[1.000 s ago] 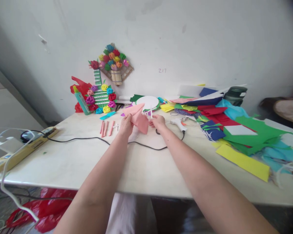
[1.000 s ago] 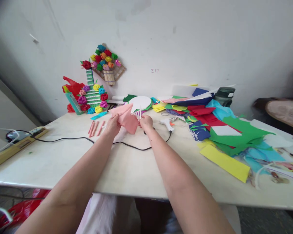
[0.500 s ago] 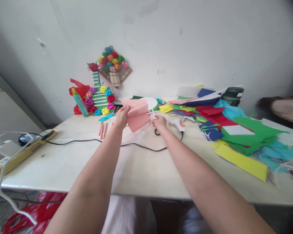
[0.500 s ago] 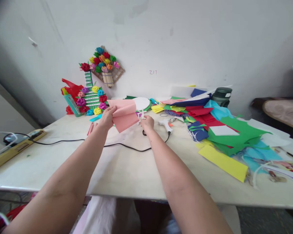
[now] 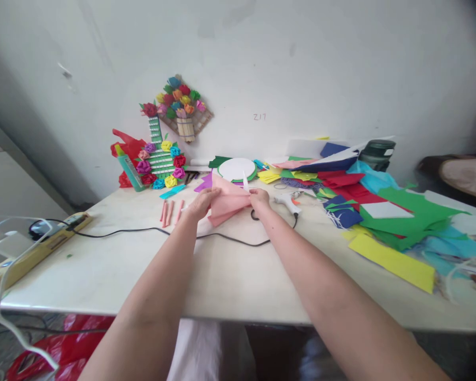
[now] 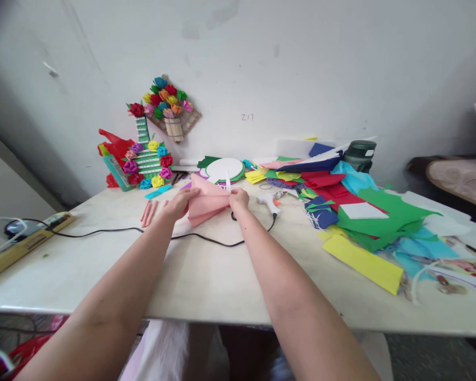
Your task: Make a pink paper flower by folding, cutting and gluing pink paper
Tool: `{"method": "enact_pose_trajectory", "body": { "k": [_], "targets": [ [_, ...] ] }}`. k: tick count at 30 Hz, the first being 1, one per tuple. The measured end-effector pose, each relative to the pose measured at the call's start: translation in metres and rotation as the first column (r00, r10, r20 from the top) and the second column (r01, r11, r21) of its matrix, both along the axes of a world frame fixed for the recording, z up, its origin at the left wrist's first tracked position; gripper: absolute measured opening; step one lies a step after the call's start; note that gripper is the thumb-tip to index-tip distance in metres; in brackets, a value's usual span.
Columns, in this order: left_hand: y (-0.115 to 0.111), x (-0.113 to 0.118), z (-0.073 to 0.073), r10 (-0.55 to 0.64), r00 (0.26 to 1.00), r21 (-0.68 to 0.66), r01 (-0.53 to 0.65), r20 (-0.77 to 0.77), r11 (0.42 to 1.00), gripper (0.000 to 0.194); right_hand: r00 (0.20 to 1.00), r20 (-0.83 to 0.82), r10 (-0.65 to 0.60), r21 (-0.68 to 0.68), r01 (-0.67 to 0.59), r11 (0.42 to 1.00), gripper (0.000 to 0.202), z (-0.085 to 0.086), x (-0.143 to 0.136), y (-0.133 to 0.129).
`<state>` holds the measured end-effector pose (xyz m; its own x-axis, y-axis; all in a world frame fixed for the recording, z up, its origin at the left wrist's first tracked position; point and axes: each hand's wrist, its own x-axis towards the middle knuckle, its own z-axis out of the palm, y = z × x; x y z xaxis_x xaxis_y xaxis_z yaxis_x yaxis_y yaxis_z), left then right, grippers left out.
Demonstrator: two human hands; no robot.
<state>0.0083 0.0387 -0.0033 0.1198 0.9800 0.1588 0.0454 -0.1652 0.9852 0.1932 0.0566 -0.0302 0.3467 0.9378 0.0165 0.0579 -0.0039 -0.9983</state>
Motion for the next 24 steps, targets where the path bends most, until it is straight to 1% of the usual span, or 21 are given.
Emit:
{"method": "enact_pose_trajectory", "body": {
  "k": [2, 3, 5, 7, 8, 10, 12, 13, 14, 16, 17, 18, 19, 20, 21, 24],
  "targets": [
    [-0.002, -0.002, -0.011, -0.068, 0.998, -0.091, 0.069, 0.014, 0.993, 0.027, 1.0, -0.006, 0.007, -0.014, -0.007, 1.0, 0.03, -0.001, -0.001, 0.0],
    [-0.003, -0.004, -0.016, -0.074, 0.997, -0.116, 0.077, 0.03, 0.99, 0.027, 1.0, -0.015, 0.017, -0.023, -0.017, 1.0, 0.03, -0.001, -0.002, 0.0],
    [-0.003, -0.005, -0.022, -0.042, 0.997, -0.116, 0.049, 0.069, 0.992, 0.028, 0.998, -0.044, 0.041, -0.03, -0.042, 0.999, 0.03, 0.0, -0.004, 0.0],
    [-0.003, -0.005, -0.023, 0.012, 0.999, -0.107, -0.006, 0.053, 0.994, 0.027, 0.996, -0.067, 0.054, -0.018, -0.056, 0.998, 0.028, 0.0, -0.005, -0.001],
    [-0.004, -0.004, -0.022, 0.04, 0.999, -0.1, -0.038, 0.019, 0.994, 0.026, 0.996, -0.07, 0.053, -0.011, -0.054, 0.998, 0.028, 0.0, -0.005, -0.001],
    [-0.008, -0.001, -0.018, 0.081, 0.992, -0.078, -0.089, -0.096, 0.993, 0.024, 0.997, -0.06, 0.041, -0.002, -0.041, 0.999, 0.027, 0.001, -0.004, -0.002],
    [-0.012, 0.004, -0.012, 0.09, 0.962, -0.032, -0.101, -0.256, 0.994, 0.021, 0.999, -0.037, 0.026, 0.005, -0.026, 1.0, 0.028, 0.001, -0.003, -0.003],
    [-0.014, 0.007, -0.01, 0.092, 0.926, -0.009, -0.103, -0.366, 0.995, 0.02, 1.0, -0.022, 0.017, 0.011, -0.016, 1.0, 0.029, 0.001, -0.002, -0.003],
    [-0.016, 0.009, -0.007, 0.1, 0.866, 0.021, -0.103, -0.49, 0.994, 0.02, 1.0, -0.003, 0.006, 0.02, -0.006, 1.0, 0.031, 0.001, -0.002, -0.004],
    [-0.017, 0.014, -0.003, 0.14, 0.683, 0.062, -0.137, -0.717, 0.989, 0.025, 0.999, 0.049, -0.015, 0.035, 0.014, 0.999, 0.034, 0.0, 0.0, -0.005],
    [-0.018, 0.016, -0.002, 0.159, 0.589, 0.094, -0.139, -0.792, 0.986, 0.026, 0.997, 0.077, -0.023, 0.04, 0.02, 0.999, 0.036, 0.0, 0.0, -0.005],
    [-0.018, 0.018, -0.001, 0.171, 0.52, 0.127, -0.12, -0.837, 0.985, 0.024, 0.995, 0.1, -0.029, 0.044, 0.025, 0.999, 0.037, -0.001, 0.001, -0.005],
    [-0.018, 0.02, -0.001, 0.179, 0.471, 0.154, -0.093, -0.863, 0.984, 0.023, 0.993, 0.118, -0.032, 0.046, 0.027, 0.999, 0.037, -0.001, 0.001, -0.005],
    [-0.017, 0.021, -0.001, 0.188, 0.444, 0.175, -0.071, -0.876, 0.982, 0.021, 0.991, 0.129, -0.033, 0.05, 0.027, 0.998, 0.037, -0.001, 0.002, -0.004],
    [-0.017, 0.022, -0.001, 0.193, 0.432, 0.187, -0.056, -0.881, 0.981, 0.02, 0.99, 0.135, -0.033, 0.057, 0.025, 0.998, 0.036, -0.002, 0.002, -0.004],
    [-0.018, 0.024, -0.004, 0.2, 0.43, 0.202, -0.04, -0.88, 0.979, 0.016, 0.988, 0.15, -0.03, 0.086, 0.018, 0.996, 0.031, -0.002, 0.002, -0.003]
  ]
}}
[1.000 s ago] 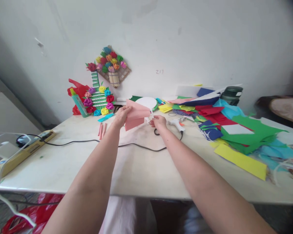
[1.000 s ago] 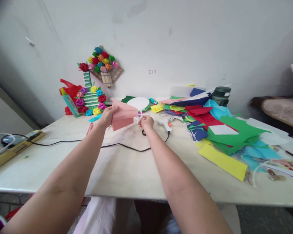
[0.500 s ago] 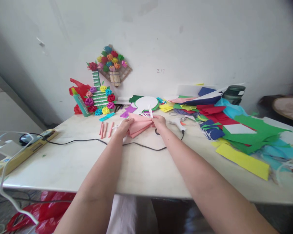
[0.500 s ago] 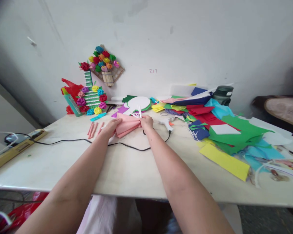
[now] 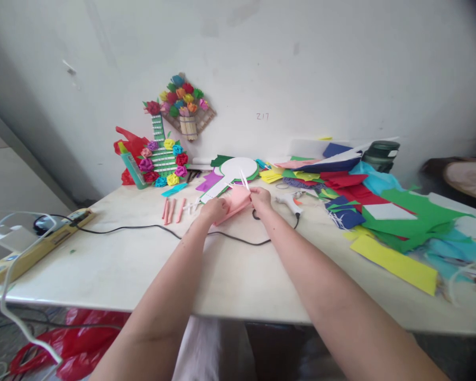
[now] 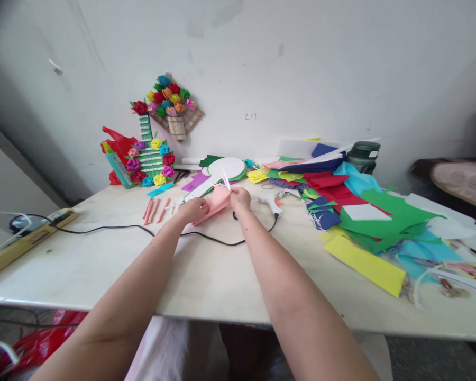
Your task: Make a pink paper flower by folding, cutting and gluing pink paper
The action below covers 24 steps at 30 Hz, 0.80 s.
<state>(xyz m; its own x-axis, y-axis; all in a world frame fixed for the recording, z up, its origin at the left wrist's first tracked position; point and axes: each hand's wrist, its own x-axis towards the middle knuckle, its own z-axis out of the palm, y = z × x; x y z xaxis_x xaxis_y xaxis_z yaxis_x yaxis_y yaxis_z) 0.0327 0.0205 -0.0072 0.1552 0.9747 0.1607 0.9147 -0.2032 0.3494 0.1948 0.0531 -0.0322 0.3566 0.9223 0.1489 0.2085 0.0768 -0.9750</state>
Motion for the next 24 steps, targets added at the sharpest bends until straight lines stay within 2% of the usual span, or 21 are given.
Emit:
{"method": "enact_pose_trajectory", "body": {
  "k": [5, 8, 11, 13, 16, 20, 24],
  "targets": [
    [0.0, 0.001, -0.009, -0.083, 0.994, 0.036, 0.08, 0.076, 0.996, 0.013, 1.0, 0.02, -0.002, 0.044, 0.001, 0.999, 0.025, -0.003, 0.0, 0.001],
    [0.002, -0.001, -0.013, -0.131, 0.986, 0.104, 0.121, 0.101, 0.987, 0.012, 1.0, 0.003, 0.004, 0.049, -0.004, 0.999, 0.026, -0.004, 0.001, 0.002],
    [0.006, -0.003, -0.015, -0.187, 0.982, 0.231, 0.186, -0.019, 0.955, 0.012, 0.999, -0.043, 0.022, 0.026, -0.021, 0.999, 0.026, -0.004, 0.001, 0.001],
    [0.009, -0.005, -0.015, -0.171, 0.98, 0.312, 0.195, -0.102, 0.93, 0.016, 0.997, -0.075, 0.033, 0.0, -0.033, 0.999, 0.026, -0.003, 0.0, 0.0],
    [0.011, -0.006, -0.016, -0.129, 0.984, 0.388, 0.167, -0.122, 0.906, 0.022, 0.995, -0.095, 0.04, -0.02, -0.042, 0.999, 0.028, -0.003, -0.001, 0.0],
    [0.007, -0.004, -0.016, -0.158, 0.987, 0.411, 0.135, 0.023, 0.901, 0.015, 0.999, -0.05, 0.006, 0.013, -0.006, 1.0, 0.027, -0.006, 0.0, 0.002],
    [0.001, -0.001, -0.013, -0.075, 0.945, 0.371, -0.051, 0.319, 0.927, 0.008, 0.996, 0.059, -0.066, 0.051, 0.063, 0.997, 0.028, -0.006, 0.004, 0.003]
  ]
}}
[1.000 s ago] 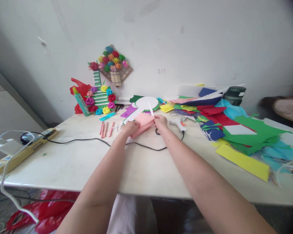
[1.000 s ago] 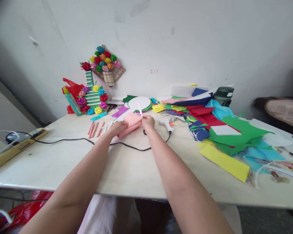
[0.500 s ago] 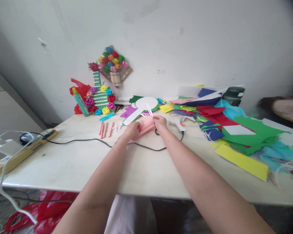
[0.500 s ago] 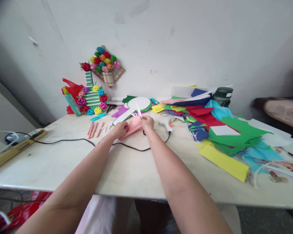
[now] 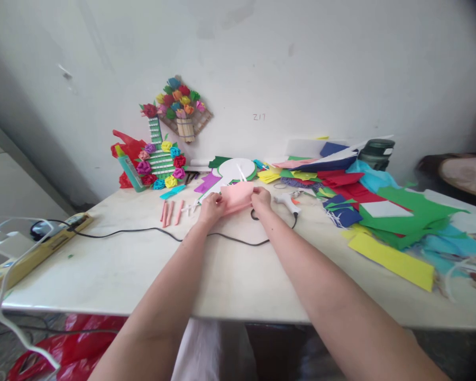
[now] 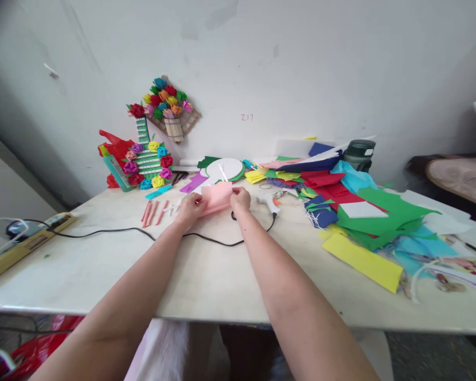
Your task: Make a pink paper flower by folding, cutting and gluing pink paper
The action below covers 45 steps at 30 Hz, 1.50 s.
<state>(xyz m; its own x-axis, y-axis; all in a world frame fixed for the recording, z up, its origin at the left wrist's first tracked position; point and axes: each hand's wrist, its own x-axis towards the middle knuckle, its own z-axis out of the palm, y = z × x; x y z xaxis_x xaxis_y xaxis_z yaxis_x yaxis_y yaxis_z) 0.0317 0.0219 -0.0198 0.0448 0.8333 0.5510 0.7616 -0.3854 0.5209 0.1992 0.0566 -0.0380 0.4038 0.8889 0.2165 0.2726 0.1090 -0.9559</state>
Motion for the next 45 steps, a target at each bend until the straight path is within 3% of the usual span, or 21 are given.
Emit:
{"method": "enact_pose_trajectory", "body": {
  "k": [3, 6, 11, 14, 18, 21, 23, 25, 29, 32, 35, 39, 45],
  "targets": [
    [-0.002, 0.0, 0.003, 0.062, 0.976, -0.079, -0.046, 0.211, 0.996, 0.009, 0.99, 0.136, -0.048, -0.023, 0.052, 0.998, 0.024, 0.006, 0.004, -0.003],
    [-0.002, 0.0, 0.003, 0.037, 0.94, -0.149, 0.015, 0.339, 0.989, 0.006, 0.974, 0.219, -0.059, -0.05, 0.071, 0.996, 0.016, 0.014, 0.008, -0.006],
    [-0.003, 0.002, 0.0, 0.043, 0.971, -0.262, 0.021, 0.236, 0.965, 0.056, 0.996, -0.026, 0.08, -0.029, -0.081, 0.996, 0.011, 0.018, 0.01, -0.003],
    [-0.002, 0.002, -0.001, 0.032, 0.99, -0.206, -0.003, 0.139, 0.979, 0.07, 0.992, -0.097, 0.075, -0.054, -0.081, 0.995, 0.009, 0.018, 0.01, -0.005],
    [-0.001, 0.002, 0.002, 0.015, 1.0, 0.016, -0.015, 0.01, 1.0, 0.054, 0.967, -0.206, 0.15, 0.013, -0.151, 0.988, 0.011, 0.024, 0.008, -0.013],
    [-0.002, 0.005, 0.007, 0.04, 0.998, 0.101, -0.045, 0.053, 0.994, 0.036, 0.948, -0.201, 0.247, 0.081, -0.236, 0.968, 0.009, 0.027, 0.005, -0.018],
    [-0.003, 0.006, 0.009, 0.023, 0.991, 0.084, -0.034, 0.131, 0.996, 0.024, 0.924, -0.192, 0.332, 0.104, -0.317, 0.943, 0.009, 0.029, 0.003, -0.02],
    [-0.003, 0.007, 0.01, 0.011, 0.966, 0.029, -0.02, 0.259, 0.999, 0.027, 0.883, -0.181, 0.433, 0.128, -0.416, 0.9, 0.009, 0.03, 0.001, -0.022],
    [-0.001, 0.004, 0.009, -0.106, 0.823, -0.077, 0.179, 0.558, 0.981, 0.04, 0.809, -0.119, 0.575, 0.115, -0.564, 0.818, 0.01, 0.032, 0.001, -0.029],
    [-0.002, -0.001, 0.008, -0.131, 0.741, -0.098, 0.257, 0.658, 0.961, 0.037, 0.786, -0.068, 0.614, 0.078, -0.61, 0.789, 0.012, 0.031, 0.001, -0.03],
    [-0.003, -0.004, 0.007, -0.111, 0.72, -0.121, 0.262, 0.685, 0.957, 0.031, 0.815, -0.033, 0.579, 0.067, -0.576, 0.815, 0.008, 0.028, 0.001, -0.024],
    [-0.001, -0.005, 0.005, -0.069, 0.725, -0.157, 0.24, 0.685, 0.958, 0.028, 0.917, -0.047, 0.396, 0.077, -0.392, 0.917, 0.006, 0.023, 0.001, -0.013],
    [0.001, -0.007, 0.002, -0.054, 0.734, -0.162, 0.22, 0.677, 0.962, 0.03, 0.972, -0.066, 0.225, 0.167, -0.212, 0.963, 0.011, 0.02, 0.007, -0.006]
  ]
}}
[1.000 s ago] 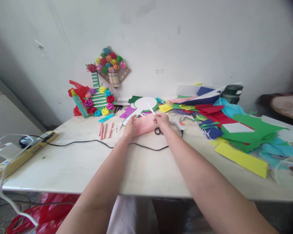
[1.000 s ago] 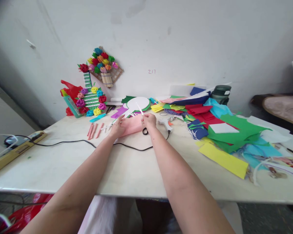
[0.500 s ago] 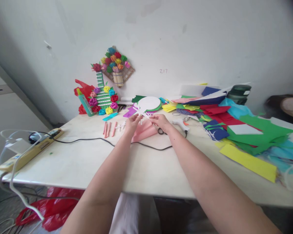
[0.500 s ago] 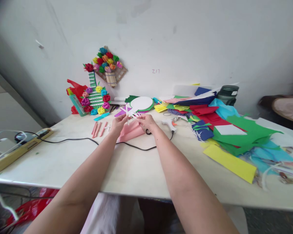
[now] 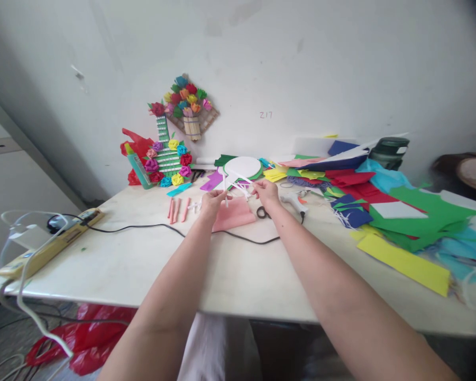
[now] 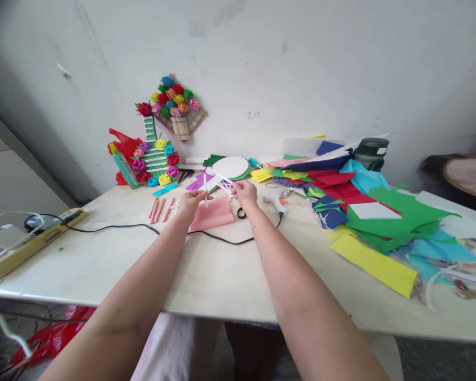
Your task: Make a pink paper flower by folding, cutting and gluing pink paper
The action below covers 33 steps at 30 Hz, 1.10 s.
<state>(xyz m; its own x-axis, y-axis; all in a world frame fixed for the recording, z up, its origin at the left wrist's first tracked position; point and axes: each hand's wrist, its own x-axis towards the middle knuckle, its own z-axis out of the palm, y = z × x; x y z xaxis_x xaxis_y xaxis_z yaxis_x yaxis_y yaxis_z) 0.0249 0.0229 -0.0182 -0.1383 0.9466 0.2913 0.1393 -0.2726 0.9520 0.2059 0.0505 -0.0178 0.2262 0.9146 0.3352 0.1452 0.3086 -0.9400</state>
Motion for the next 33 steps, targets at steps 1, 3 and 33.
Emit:
{"method": "enact_pose_trajectory", "body": {
  "k": [1, 3, 33],
  "targets": [
    [0.0, 0.0, 0.0, 0.006, 1.0, 0.0, -0.006, 0.016, 1.0, 0.031, 0.999, -0.016, -0.038, 0.011, 0.038, 0.999, 0.011, 0.0, 0.001, 0.0],
    [0.0, 0.0, 0.0, 0.018, 0.998, 0.007, -0.019, 0.058, 1.0, 0.033, 0.993, -0.068, -0.097, 0.02, 0.099, 0.995, 0.011, 0.002, 0.001, -0.001],
    [-0.006, -0.003, 0.011, 0.038, 0.667, -0.153, -0.227, -0.744, 0.962, 0.042, 0.845, -0.516, 0.139, -0.08, -0.21, 0.974, 0.013, -0.002, -0.005, -0.003]
  ]
}}
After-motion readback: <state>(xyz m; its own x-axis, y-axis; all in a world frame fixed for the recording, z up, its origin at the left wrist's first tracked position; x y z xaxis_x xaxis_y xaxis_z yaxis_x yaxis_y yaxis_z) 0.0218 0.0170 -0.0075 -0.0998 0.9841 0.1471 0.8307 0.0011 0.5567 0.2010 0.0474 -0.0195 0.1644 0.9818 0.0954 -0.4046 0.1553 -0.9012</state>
